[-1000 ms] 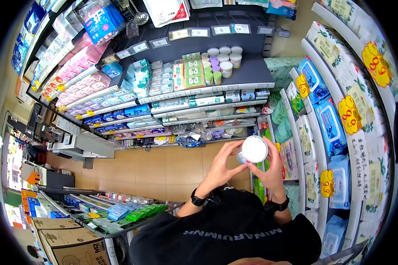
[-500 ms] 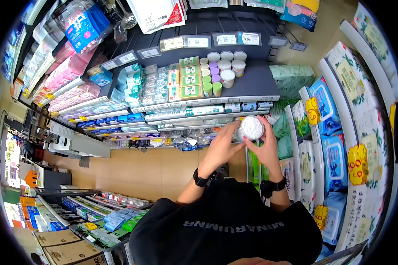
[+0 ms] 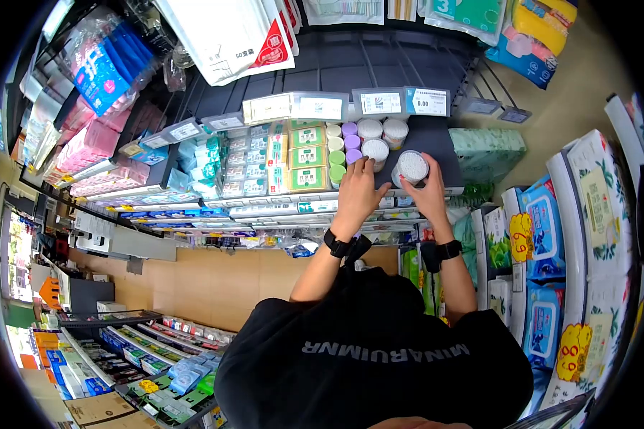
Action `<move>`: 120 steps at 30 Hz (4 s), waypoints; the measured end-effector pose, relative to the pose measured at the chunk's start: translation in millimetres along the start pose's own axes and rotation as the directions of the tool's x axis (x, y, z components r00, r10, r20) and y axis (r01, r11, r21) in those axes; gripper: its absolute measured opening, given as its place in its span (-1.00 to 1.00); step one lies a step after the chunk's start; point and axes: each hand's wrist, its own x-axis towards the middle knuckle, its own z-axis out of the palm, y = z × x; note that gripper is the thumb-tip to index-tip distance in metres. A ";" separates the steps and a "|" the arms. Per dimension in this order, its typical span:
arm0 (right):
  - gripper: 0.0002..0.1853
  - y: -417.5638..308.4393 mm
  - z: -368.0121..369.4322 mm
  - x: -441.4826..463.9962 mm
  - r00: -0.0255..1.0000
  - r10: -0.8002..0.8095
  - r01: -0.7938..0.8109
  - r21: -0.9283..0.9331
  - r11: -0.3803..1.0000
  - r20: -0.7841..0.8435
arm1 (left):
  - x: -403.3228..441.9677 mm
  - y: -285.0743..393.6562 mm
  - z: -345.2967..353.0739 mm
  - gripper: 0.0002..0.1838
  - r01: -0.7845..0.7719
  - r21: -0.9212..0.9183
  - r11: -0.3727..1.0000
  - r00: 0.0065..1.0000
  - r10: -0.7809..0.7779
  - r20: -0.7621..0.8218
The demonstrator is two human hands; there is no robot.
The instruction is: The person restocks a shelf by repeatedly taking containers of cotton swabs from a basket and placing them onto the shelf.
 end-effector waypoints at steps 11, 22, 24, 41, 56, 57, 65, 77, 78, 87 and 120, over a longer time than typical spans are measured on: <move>-0.17 51.7 13.3 34.3 0.999 -0.009 0.013 -0.121 0.993 0.036 | 37.7 -31.8 49.7 -0.23 -0.121 0.153 0.981 0.991 0.110 0.078; -0.14 58.4 21.5 53.1 0.994 0.020 -0.002 -0.168 0.986 0.104 | 47.1 -40.6 70.0 -0.35 -0.113 0.176 0.978 0.991 0.100 0.085; -0.14 60.4 22.4 54.6 0.994 0.021 -0.003 -0.160 0.987 0.106 | 47.1 -39.9 71.0 -0.38 -0.110 0.176 0.978 0.992 0.098 0.078; -0.13 67.2 39.9 57.0 0.997 0.057 -0.047 -0.165 0.985 0.057 | 51.2 -43.7 65.7 -0.56 -0.082 0.098 0.992 0.997 0.082 -0.002; -0.11 69.3 43.3 51.8 0.995 0.073 -0.087 -0.241 0.967 -0.066 | 49.7 -49.6 65.3 -0.55 -0.059 0.043 0.997 0.998 0.058 0.026; -0.10 67.5 42.8 51.6 0.995 0.077 -0.091 -0.243 0.966 -0.065 | 49.4 -48.6 63.5 -0.54 -0.063 0.020 0.998 0.998 0.063 0.023; -0.04 31.0 25.8 31.1 0.996 -0.002 -0.027 -0.315 0.949 -0.093 | 41.2 -40.6 36.8 -0.43 -0.018 -0.251 0.968 1.000 0.018 -0.002; -0.44 -110.2 -24.9 -19.3 0.996 -0.026 0.014 0.140 0.990 0.082 | -34.1 7.1 -84.2 -0.49 0.179 -0.794 0.580 0.982 -0.158 0.106; -0.44 -118.5 -27.4 -24.8 0.995 -0.038 0.024 0.142 0.990 0.091 | -42.1 8.6 -89.7 -0.52 0.168 -0.828 0.536 0.981 -0.174 0.087; -0.46 -171.2 -54.9 -92.4 0.998 -0.045 0.038 0.136 0.990 0.047 | -126.1 27.1 -122.9 -0.65 0.165 -0.926 0.340 0.936 -0.349 0.039; -0.45 -299.3 -125.5 -399.1 0.998 -0.025 0.039 0.228 0.973 -0.062 | -380.9 159.1 -183.1 -0.66 0.272 -0.879 0.392 0.958 -0.191 0.212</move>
